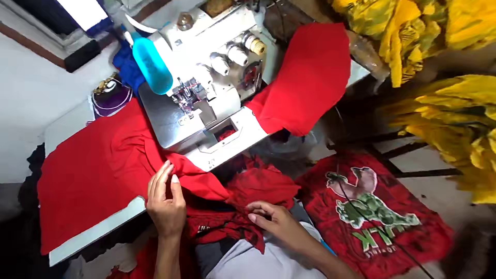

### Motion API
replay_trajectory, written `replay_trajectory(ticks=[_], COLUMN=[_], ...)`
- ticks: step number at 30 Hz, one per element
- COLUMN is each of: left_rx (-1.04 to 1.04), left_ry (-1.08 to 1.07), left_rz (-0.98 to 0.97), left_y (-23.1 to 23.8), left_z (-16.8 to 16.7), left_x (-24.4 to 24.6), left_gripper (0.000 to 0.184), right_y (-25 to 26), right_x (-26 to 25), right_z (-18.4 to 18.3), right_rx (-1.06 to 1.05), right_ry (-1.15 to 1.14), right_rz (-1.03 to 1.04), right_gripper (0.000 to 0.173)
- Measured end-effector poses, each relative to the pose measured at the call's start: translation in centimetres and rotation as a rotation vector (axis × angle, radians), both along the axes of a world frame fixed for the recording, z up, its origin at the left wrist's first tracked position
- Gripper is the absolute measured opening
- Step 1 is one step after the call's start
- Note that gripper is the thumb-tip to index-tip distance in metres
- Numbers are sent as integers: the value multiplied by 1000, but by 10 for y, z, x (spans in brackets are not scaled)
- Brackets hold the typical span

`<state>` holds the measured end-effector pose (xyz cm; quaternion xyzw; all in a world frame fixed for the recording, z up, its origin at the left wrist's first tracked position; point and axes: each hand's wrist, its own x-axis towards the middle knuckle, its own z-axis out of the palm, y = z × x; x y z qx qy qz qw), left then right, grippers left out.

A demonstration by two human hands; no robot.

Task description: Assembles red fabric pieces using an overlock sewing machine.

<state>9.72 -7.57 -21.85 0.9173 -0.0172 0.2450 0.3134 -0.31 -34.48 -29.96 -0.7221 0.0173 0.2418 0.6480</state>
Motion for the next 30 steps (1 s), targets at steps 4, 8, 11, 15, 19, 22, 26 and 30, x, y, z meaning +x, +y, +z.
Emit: replay_trajectory(ticks=[4, 8, 11, 15, 19, 22, 26, 30], left_rx=[-54, -125, -34, 213, 126, -117, -143, -29], left_ry=[-23, -62, 70, 532, 412, 110, -250, -202], left_rz=[-59, 3, 97, 105, 68, 121, 120, -21], left_y=[8, 22, 37, 39, 47, 49, 31, 8], left_z=[-3, 8, 4, -9, -20, -2, 69, 71], left_x=[22, 47, 82, 112, 105, 93, 101, 107], left_gripper=[31, 27, 30, 48, 26, 15, 19, 35], right_y=[7, 35, 74, 123, 125, 103, 99, 88], right_x=[14, 53, 106, 156, 154, 150, 155, 175], right_z=[11, 25, 41, 37, 35, 64, 114, 107], right_rx=[-181, -398, -469, -639, -548, -204, 125, 80], right_ry=[-129, -625, -834, -671, -549, -335, -589, -536], right_rz=[34, -130, -180, 70, 123, 64, -219, -418], right_gripper=[30, 30, 26, 37, 34, 31, 18, 30])
